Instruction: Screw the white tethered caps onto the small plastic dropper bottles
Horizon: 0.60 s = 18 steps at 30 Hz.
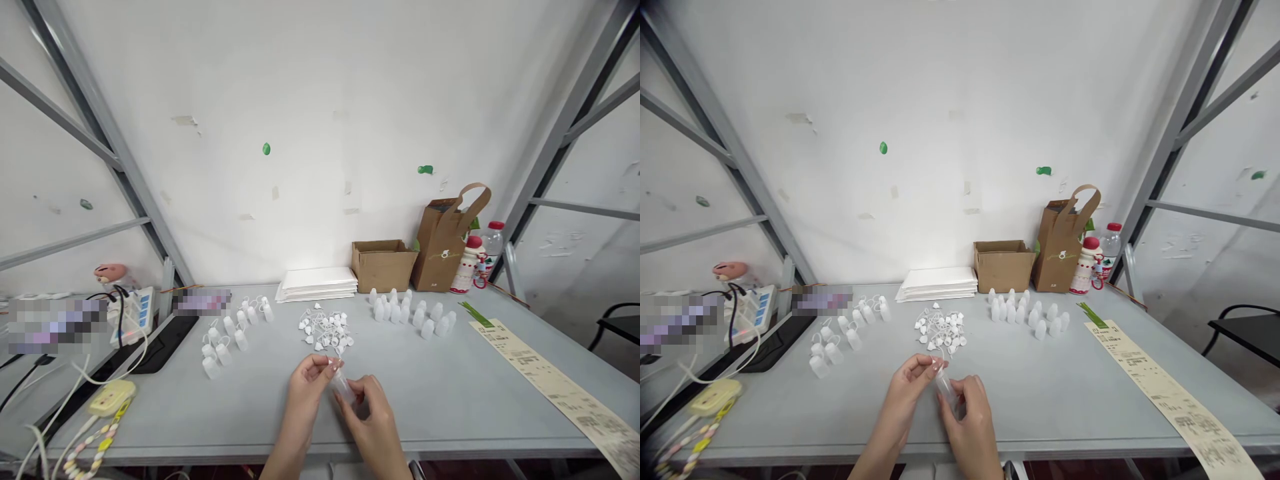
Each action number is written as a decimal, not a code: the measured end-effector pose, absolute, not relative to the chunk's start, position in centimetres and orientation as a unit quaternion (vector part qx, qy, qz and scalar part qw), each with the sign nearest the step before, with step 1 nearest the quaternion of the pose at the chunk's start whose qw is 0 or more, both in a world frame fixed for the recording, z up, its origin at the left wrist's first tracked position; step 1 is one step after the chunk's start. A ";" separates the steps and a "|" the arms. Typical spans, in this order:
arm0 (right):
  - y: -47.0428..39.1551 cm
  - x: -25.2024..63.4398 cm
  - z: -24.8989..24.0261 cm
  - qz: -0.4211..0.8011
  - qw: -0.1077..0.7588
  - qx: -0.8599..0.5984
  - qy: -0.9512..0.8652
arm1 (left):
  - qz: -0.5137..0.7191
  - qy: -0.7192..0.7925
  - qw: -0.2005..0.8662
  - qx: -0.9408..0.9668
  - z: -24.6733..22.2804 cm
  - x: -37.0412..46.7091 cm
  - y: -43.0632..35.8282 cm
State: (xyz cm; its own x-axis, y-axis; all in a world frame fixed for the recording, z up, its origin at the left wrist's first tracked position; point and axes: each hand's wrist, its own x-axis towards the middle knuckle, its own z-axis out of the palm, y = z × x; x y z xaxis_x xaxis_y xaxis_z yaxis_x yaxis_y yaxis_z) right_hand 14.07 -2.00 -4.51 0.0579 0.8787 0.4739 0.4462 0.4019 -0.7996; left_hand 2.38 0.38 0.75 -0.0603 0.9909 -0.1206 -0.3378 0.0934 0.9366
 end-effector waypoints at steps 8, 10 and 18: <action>-1.5 14.8 -4.1 0.365 0.495 -0.493 -0.615 | 0.565 0.419 0.611 0.364 0.2 2.4 0.7; -1.1 15.0 -3.9 0.431 0.482 -0.462 -0.607 | 0.565 0.399 0.626 0.360 0.3 2.3 0.7; -1.0 14.8 -3.8 0.483 0.491 -0.456 -0.564 | 0.599 0.417 0.576 0.368 -0.5 2.4 0.7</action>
